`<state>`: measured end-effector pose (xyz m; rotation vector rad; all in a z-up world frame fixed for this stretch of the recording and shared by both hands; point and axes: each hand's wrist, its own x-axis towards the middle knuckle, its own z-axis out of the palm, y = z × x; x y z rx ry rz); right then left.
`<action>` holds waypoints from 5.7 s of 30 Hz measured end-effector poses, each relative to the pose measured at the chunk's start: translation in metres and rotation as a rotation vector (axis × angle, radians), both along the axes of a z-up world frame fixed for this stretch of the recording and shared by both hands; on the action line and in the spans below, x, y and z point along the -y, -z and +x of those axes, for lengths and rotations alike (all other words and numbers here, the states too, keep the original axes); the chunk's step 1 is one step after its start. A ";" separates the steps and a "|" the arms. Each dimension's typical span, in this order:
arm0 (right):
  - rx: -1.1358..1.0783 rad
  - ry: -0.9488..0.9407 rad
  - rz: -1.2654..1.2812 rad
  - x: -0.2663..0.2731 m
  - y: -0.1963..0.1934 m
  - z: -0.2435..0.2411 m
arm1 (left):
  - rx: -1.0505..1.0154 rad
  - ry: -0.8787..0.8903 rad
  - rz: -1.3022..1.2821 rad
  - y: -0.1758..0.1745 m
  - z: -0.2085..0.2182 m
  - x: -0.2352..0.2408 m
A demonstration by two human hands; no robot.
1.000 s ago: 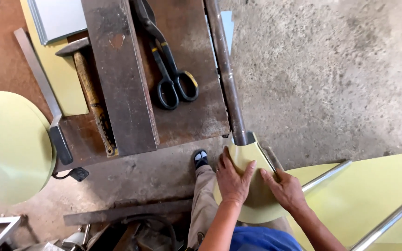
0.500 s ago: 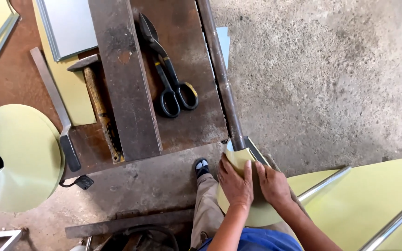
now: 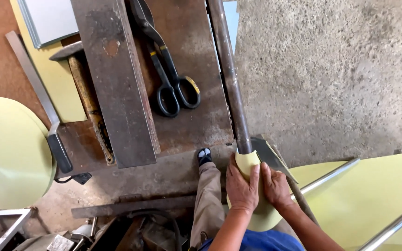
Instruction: Manually shaping a yellow-coated metal sheet into a conical form using a hammer and a metal rod.
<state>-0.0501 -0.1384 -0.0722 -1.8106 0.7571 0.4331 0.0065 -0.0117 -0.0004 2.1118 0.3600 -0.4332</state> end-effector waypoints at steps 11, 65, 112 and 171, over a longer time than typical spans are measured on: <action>-0.082 -0.056 -0.328 -0.027 -0.057 0.008 | 0.143 0.082 0.381 -0.003 -0.006 -0.003; -0.077 -0.107 -0.005 -0.025 -0.023 0.008 | -0.135 -0.110 -0.561 0.023 0.015 -0.020; 0.284 -0.122 -0.621 0.084 -0.223 -0.033 | -0.384 0.573 -0.564 -0.006 -0.106 -0.087; 0.058 -0.150 -0.039 0.038 0.075 0.066 | -0.271 -0.557 -0.295 0.012 -0.024 0.027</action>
